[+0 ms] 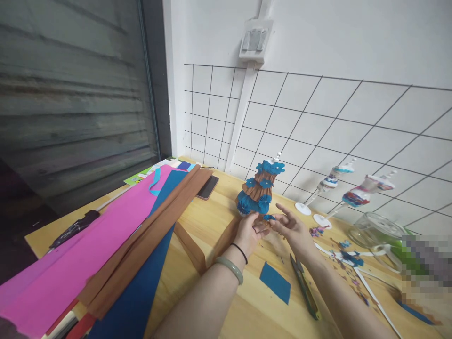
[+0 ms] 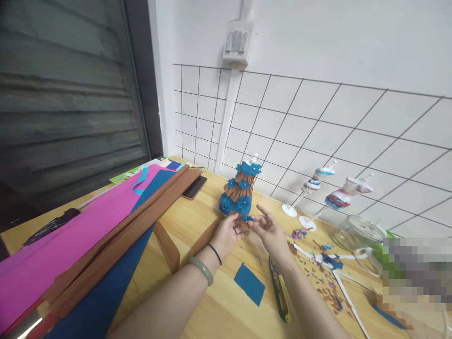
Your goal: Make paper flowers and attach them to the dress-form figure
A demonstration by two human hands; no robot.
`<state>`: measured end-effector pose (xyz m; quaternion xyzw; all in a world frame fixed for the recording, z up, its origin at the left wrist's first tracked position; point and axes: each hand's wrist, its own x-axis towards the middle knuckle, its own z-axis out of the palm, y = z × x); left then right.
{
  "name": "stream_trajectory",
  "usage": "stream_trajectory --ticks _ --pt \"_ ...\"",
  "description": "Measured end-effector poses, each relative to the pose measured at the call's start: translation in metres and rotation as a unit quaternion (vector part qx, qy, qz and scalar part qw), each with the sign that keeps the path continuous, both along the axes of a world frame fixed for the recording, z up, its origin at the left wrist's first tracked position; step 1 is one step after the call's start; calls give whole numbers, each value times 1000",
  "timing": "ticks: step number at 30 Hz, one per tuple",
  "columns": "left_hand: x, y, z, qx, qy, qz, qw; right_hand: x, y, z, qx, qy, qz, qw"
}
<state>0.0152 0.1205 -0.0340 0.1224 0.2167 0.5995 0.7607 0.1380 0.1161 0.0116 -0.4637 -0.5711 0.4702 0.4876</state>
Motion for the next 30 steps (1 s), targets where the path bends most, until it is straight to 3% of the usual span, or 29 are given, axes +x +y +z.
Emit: stream_trajectory --ticks 11,19,30 --pt "0 1 -1 -17 -5 -10 1000 -6 13 -9 16 16 -13 1000" --pt "-1 0 3 -26 1 -5 1000 -7 11 -2 29 9 -20 999" --pt "-1 -2 5 0 16 -6 1000 -11 12 -7 32 16 -31 999"
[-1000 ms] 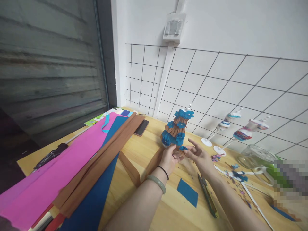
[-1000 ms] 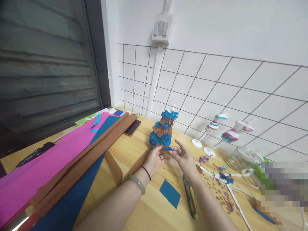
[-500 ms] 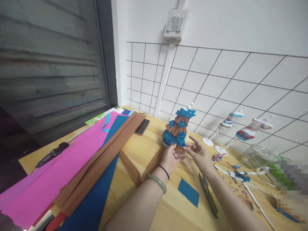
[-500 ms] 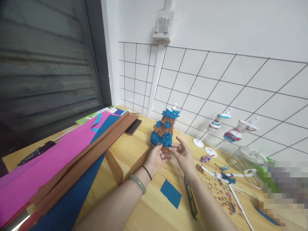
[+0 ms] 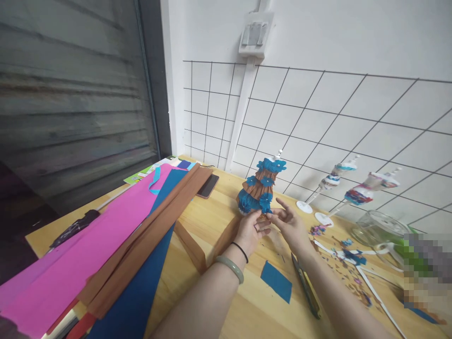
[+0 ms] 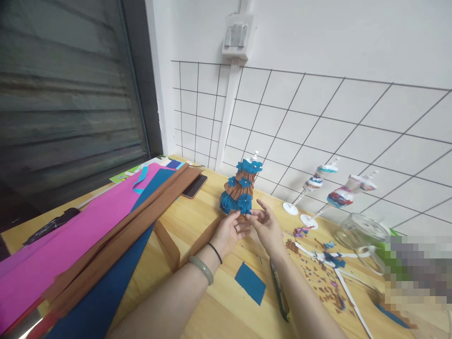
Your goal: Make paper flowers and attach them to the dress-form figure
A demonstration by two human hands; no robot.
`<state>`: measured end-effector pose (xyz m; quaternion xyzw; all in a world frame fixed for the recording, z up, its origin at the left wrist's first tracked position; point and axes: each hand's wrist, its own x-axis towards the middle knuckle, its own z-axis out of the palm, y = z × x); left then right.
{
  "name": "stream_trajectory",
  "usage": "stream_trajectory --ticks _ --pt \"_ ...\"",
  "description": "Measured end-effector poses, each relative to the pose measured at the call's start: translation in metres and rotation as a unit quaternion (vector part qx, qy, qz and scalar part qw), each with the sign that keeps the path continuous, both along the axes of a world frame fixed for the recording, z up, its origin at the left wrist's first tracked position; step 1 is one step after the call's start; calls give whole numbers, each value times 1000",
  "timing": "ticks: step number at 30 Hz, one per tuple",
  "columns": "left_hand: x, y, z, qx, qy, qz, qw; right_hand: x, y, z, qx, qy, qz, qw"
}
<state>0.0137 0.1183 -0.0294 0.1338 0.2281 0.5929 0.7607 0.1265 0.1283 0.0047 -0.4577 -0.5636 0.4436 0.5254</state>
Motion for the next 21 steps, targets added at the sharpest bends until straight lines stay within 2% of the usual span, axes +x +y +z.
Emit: stream_trajectory --ticks 7,21 --pt "1 -2 1 13 6 4 1000 3 -2 4 2 -8 -10 1000" --pt "0 -3 2 21 14 0 1000 3 0 -1 13 -22 -4 1000"
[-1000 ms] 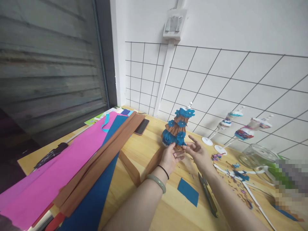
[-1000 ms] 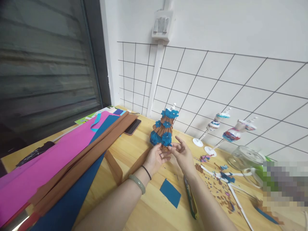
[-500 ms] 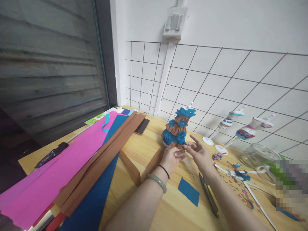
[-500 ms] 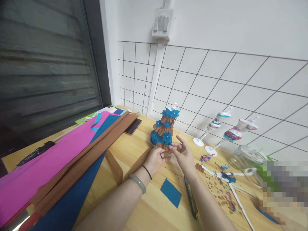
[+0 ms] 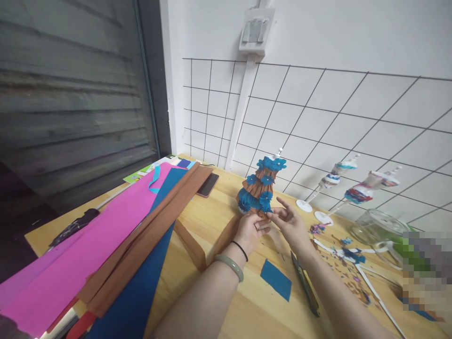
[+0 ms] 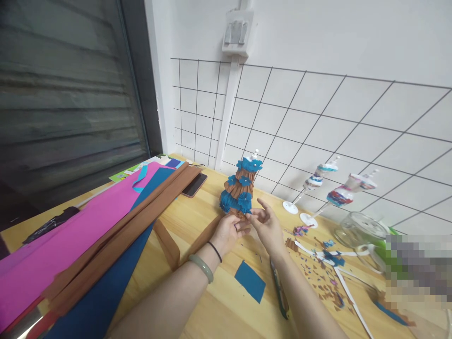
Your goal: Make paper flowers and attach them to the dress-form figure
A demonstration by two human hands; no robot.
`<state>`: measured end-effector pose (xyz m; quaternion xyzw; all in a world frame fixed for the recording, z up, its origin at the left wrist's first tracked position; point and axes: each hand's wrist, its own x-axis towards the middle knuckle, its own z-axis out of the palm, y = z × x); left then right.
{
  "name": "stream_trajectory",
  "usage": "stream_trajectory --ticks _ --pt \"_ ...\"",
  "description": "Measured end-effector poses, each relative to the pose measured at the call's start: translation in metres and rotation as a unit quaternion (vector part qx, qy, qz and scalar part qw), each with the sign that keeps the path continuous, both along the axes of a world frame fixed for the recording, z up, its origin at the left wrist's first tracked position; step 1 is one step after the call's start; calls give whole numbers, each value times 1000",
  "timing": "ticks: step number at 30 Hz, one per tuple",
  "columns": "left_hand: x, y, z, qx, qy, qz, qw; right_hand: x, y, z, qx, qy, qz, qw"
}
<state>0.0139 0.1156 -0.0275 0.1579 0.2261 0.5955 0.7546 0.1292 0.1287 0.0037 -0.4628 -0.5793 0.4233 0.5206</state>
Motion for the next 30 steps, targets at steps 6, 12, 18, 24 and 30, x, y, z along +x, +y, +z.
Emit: stream_trajectory --ticks 6,12,18,24,30 --pt "0 -1 0 19 8 -3 1000 -4 -3 3 -3 -6 -12 1000" --pt "1 -3 -1 42 16 6 999 -5 -5 4 -13 -3 -15 1000" --pt "1 -3 -1 43 20 22 999 -6 -7 4 -27 7 -6 1000" --pt "2 -4 3 36 22 27 999 -3 -10 5 -42 17 12 999" --pt "2 -4 2 37 16 22 999 -2 -9 4 -41 20 11 999"
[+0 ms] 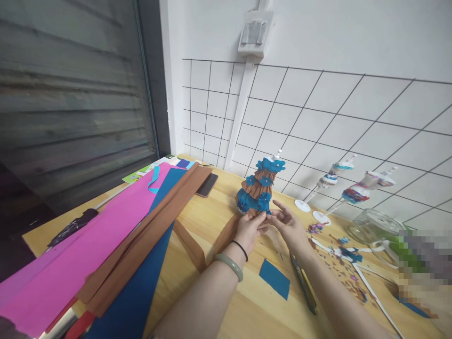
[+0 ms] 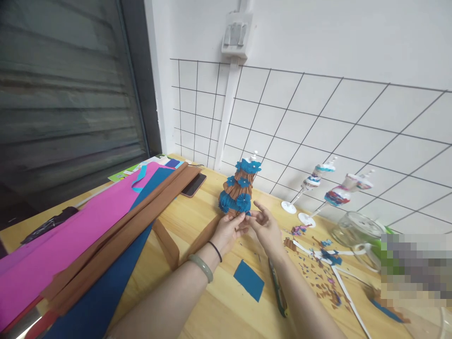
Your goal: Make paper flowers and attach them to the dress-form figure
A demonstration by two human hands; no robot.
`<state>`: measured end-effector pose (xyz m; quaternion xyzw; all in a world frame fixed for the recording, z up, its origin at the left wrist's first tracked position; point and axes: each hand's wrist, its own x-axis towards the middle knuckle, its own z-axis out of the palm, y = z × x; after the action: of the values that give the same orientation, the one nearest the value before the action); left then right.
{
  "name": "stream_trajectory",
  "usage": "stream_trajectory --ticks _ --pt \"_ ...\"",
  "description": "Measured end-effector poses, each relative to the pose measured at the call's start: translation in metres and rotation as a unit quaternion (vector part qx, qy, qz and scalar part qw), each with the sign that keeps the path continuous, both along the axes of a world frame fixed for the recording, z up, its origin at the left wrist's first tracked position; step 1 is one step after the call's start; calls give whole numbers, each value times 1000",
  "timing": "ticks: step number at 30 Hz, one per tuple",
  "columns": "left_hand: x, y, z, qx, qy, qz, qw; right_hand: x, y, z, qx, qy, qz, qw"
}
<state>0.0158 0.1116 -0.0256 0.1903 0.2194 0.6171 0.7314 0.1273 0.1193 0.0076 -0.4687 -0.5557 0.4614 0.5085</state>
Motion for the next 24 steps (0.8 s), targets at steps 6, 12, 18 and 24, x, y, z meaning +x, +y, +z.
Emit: stream_trajectory --ticks 6,12,18,24 --pt "-1 1 -3 4 -5 -5 1000 0 4 -5 8 -2 -9 1000" --pt "-1 5 -6 -9 -6 -20 1000 -1 4 -2 14 -8 -12 1000" --pt "0 5 -6 -19 0 -17 1000 -1 5 -2 17 -17 -12 1000" --pt "1 4 -5 -23 5 -4 1000 1 6 -7 21 -20 -10 1000"
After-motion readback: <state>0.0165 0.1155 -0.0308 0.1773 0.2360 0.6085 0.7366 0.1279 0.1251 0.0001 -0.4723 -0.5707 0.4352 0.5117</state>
